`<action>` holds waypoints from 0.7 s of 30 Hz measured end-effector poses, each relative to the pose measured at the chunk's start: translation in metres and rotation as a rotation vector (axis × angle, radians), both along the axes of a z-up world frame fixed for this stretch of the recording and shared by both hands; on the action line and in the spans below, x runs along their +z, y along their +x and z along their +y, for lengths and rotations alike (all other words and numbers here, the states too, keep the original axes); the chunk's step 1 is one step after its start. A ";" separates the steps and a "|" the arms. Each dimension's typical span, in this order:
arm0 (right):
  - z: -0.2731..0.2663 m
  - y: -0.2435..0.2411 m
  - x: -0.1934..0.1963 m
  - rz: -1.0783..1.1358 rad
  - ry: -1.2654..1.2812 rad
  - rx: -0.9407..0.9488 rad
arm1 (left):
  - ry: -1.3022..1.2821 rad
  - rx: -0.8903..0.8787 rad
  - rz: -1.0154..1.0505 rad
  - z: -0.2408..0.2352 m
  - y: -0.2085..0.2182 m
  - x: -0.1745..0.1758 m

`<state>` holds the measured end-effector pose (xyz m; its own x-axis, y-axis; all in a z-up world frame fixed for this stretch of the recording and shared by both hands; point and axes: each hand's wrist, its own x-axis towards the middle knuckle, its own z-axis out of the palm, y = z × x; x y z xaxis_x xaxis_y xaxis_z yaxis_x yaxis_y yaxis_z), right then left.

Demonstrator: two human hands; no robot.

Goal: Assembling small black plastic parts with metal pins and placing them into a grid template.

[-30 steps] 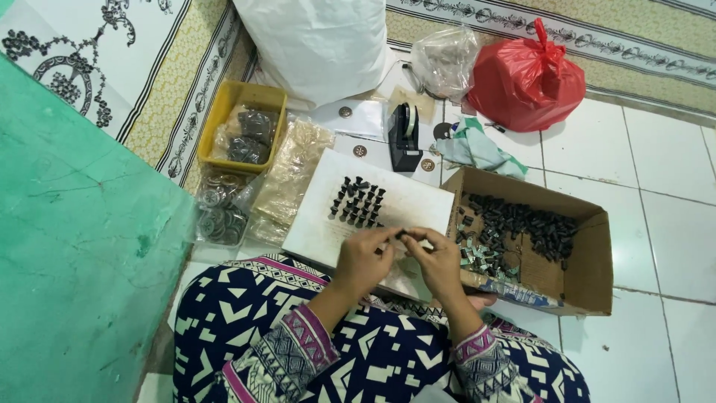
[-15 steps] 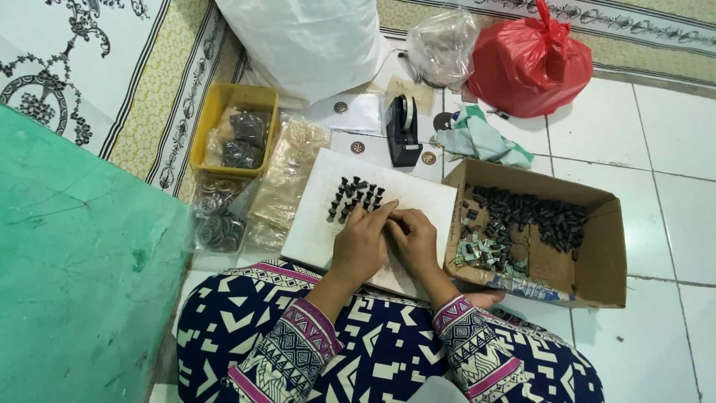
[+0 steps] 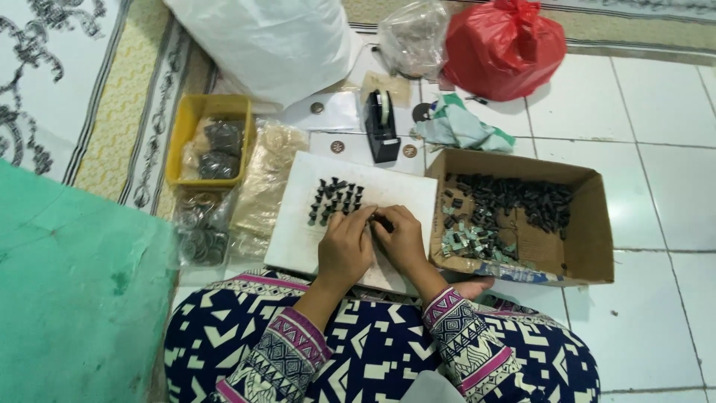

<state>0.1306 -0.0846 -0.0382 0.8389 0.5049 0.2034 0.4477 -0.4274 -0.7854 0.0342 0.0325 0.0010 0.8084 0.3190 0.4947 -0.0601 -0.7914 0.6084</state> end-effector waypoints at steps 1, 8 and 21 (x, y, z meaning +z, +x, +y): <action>-0.007 0.005 -0.004 -0.004 0.002 -0.016 | 0.002 -0.016 -0.004 -0.003 0.001 0.004; -0.084 0.060 0.011 0.039 -0.151 -0.107 | 0.074 -0.280 0.003 -0.041 0.042 0.023; -0.294 0.140 -0.073 0.401 -0.382 -0.521 | 0.093 -0.499 0.472 -0.189 0.158 -0.092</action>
